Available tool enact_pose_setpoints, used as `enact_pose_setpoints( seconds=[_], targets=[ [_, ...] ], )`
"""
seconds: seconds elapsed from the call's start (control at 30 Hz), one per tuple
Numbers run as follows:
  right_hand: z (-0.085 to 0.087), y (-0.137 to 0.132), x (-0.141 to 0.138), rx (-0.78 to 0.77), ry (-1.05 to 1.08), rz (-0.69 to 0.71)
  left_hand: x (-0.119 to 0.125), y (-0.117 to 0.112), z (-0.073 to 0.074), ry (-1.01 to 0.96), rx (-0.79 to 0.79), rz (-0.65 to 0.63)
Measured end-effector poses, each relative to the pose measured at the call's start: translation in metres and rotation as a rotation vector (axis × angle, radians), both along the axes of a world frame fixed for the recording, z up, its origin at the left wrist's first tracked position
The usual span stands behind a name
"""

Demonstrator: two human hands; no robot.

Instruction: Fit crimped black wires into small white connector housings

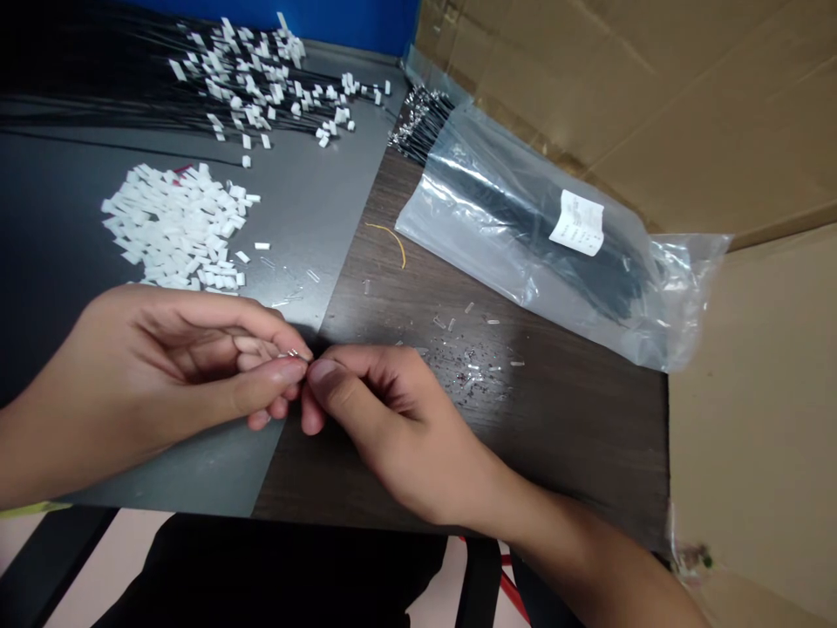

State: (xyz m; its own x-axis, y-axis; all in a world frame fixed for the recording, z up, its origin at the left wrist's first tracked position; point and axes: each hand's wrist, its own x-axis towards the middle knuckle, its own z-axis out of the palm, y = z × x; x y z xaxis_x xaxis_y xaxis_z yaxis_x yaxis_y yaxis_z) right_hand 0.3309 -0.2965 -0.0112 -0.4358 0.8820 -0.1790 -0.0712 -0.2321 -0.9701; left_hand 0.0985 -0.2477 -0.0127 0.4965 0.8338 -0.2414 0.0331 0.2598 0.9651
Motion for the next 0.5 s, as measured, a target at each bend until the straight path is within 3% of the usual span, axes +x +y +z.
enact_pose_setpoints(
  seconds=[0.23,0.5],
  targets=[
    [0.007,-0.003,-0.003,0.165,-0.146,-0.076,0.001,0.002,0.006,0.032,-0.007,0.003],
    [0.003,-0.011,-0.002,0.626,-0.459,-0.143,-0.002,-0.003,0.005,0.073,0.099,0.063]
  ],
)
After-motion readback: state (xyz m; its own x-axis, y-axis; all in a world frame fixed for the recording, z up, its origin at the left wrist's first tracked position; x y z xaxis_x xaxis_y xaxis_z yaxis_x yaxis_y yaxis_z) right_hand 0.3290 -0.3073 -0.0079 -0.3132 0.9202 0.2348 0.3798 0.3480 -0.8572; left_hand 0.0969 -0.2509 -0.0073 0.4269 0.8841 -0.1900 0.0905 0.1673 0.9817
